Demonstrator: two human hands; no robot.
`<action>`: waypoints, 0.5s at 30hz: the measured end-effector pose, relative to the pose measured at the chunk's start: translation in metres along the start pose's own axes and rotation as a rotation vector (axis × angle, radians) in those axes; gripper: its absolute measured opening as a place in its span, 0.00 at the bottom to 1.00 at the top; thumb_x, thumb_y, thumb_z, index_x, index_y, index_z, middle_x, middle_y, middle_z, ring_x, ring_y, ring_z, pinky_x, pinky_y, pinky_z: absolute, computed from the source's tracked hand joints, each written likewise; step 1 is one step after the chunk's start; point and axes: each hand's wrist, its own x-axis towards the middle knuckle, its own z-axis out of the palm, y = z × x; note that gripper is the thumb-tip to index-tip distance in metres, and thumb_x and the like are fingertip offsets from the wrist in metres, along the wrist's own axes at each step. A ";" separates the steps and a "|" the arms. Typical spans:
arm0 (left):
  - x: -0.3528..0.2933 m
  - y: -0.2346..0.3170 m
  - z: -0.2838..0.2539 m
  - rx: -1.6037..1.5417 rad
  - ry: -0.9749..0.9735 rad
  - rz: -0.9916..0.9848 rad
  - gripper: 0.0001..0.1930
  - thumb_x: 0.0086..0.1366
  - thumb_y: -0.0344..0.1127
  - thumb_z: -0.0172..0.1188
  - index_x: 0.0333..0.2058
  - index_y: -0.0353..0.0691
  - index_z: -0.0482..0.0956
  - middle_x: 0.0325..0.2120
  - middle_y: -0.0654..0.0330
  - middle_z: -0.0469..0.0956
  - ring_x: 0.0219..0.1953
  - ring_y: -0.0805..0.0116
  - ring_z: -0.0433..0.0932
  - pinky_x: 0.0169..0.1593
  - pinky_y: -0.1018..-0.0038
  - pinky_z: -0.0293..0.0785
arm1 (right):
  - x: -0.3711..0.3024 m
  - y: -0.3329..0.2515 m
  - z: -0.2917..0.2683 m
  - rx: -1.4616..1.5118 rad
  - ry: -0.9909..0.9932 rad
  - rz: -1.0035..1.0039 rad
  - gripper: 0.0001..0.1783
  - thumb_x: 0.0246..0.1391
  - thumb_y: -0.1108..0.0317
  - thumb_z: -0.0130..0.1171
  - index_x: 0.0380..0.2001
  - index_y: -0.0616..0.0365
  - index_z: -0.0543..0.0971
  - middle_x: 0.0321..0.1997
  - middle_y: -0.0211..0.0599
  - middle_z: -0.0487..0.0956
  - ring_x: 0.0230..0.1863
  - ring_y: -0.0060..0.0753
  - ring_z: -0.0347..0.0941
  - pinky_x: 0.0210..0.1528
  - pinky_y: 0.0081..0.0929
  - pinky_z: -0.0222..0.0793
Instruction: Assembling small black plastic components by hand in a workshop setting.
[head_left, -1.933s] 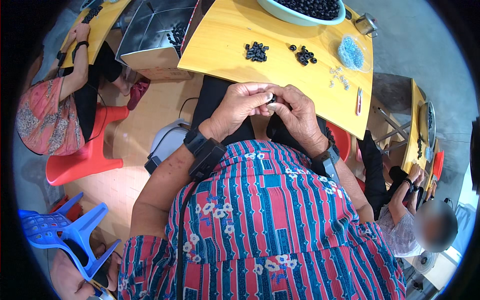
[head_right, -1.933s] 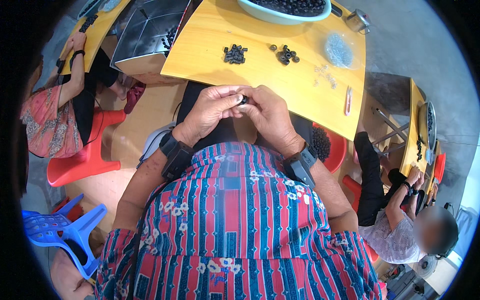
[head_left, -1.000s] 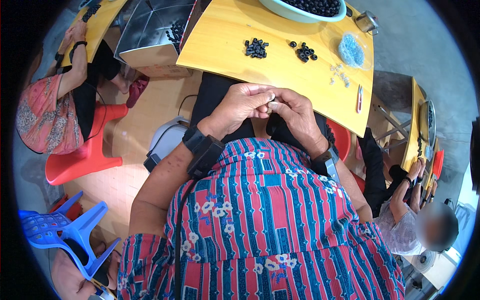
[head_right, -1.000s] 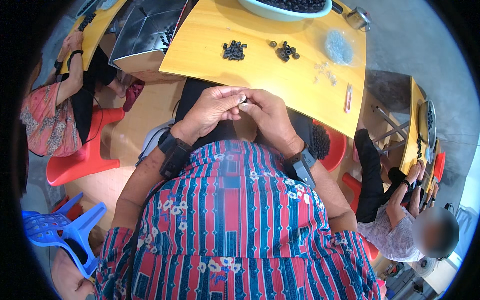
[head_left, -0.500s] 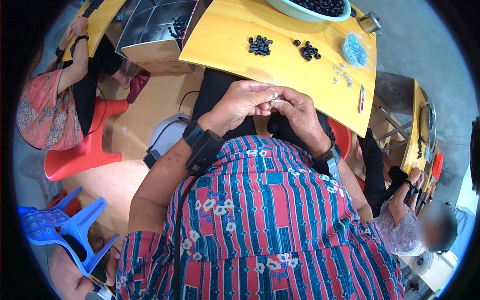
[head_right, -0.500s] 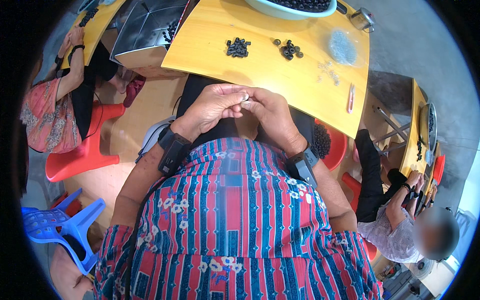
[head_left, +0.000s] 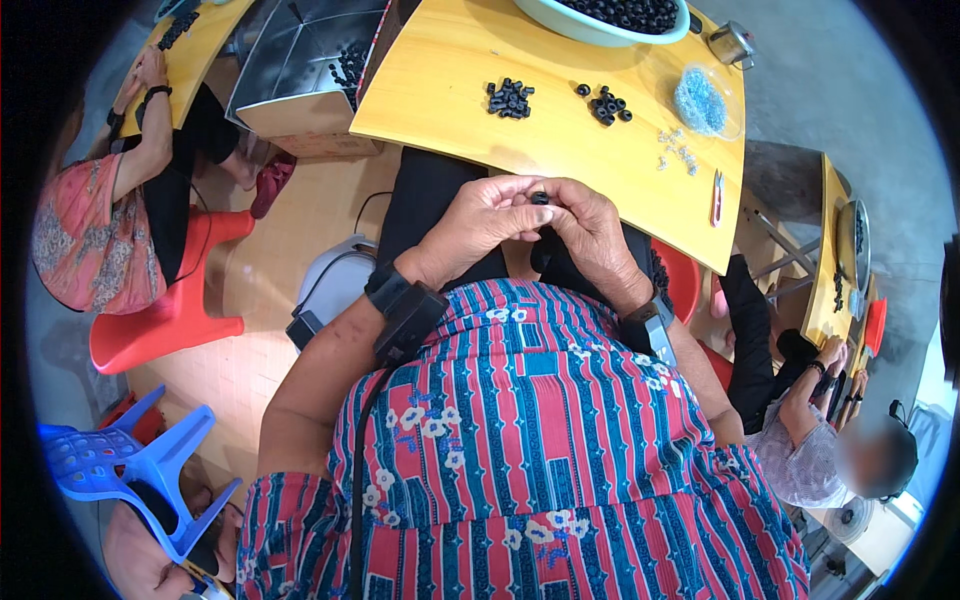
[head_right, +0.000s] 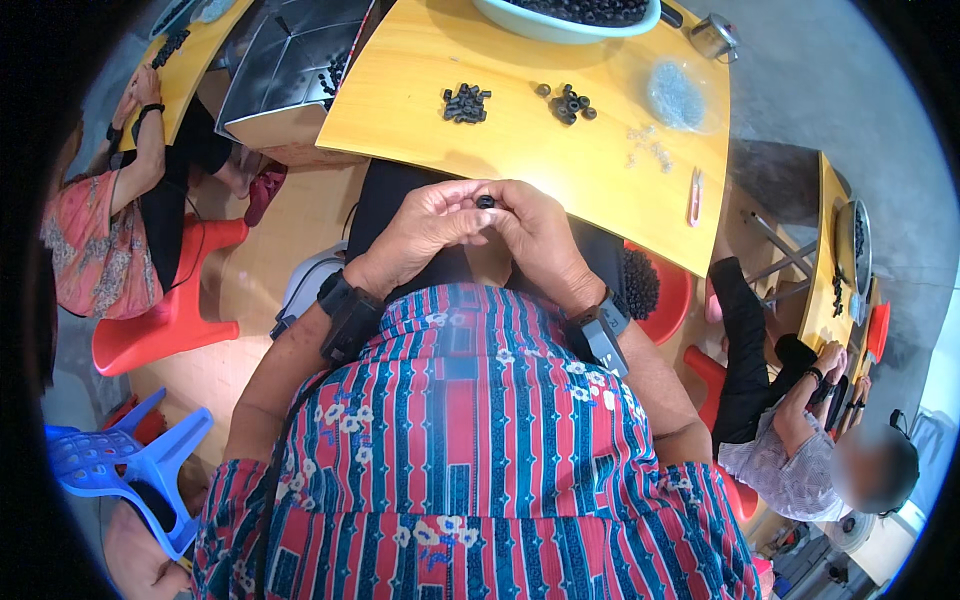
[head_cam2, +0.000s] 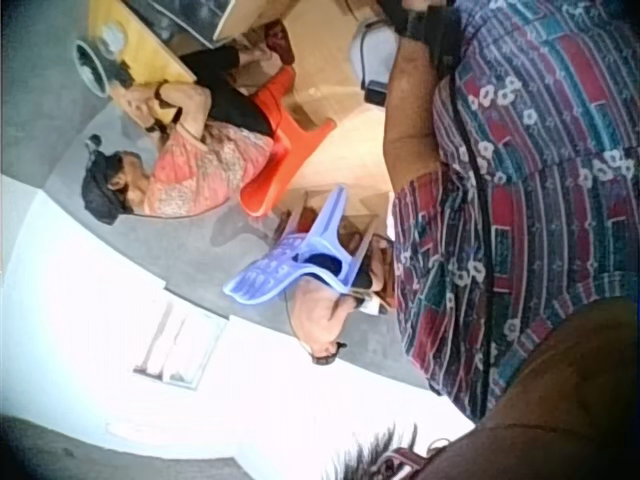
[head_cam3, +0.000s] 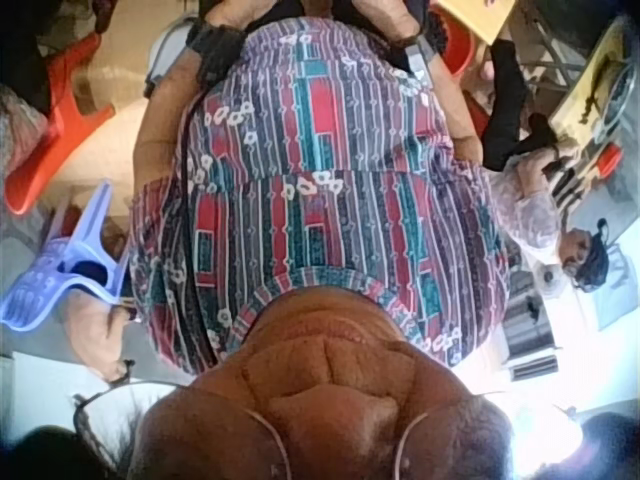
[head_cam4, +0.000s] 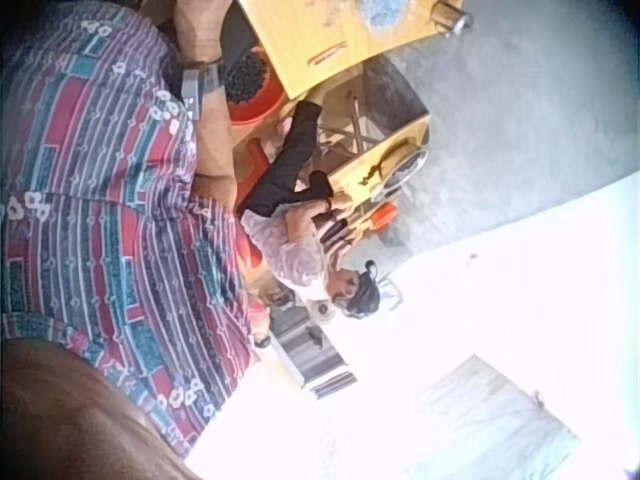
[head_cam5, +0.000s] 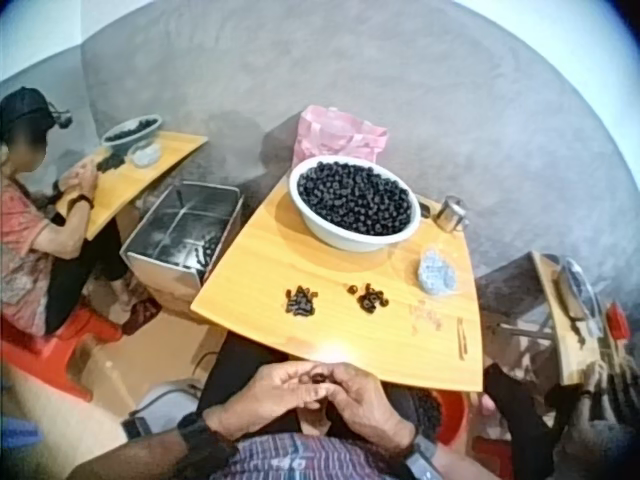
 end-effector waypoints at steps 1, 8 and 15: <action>0.000 0.000 0.000 0.087 -0.025 0.066 0.21 0.64 0.34 0.57 0.54 0.30 0.68 0.37 0.63 0.76 0.36 0.80 0.74 0.42 0.83 0.73 | -0.001 -0.001 0.001 0.002 -0.001 0.000 0.12 0.55 0.75 0.52 0.43 0.66 0.75 0.37 0.41 0.77 0.40 0.29 0.74 0.45 0.24 0.69; 0.006 -0.007 -0.001 0.280 -0.038 0.164 0.20 0.62 0.31 0.59 0.52 0.30 0.71 0.36 0.64 0.76 0.35 0.81 0.74 0.40 0.83 0.73 | -0.001 -0.003 -0.003 -0.161 0.027 -0.108 0.12 0.52 0.77 0.51 0.41 0.64 0.75 0.35 0.45 0.76 0.39 0.38 0.74 0.44 0.28 0.69; 0.002 -0.001 0.000 0.352 -0.018 0.162 0.19 0.63 0.33 0.59 0.51 0.30 0.72 0.35 0.63 0.77 0.34 0.81 0.74 0.38 0.84 0.73 | 0.001 -0.007 -0.003 -0.201 0.023 -0.135 0.11 0.52 0.76 0.51 0.39 0.64 0.75 0.34 0.44 0.76 0.37 0.38 0.74 0.42 0.29 0.69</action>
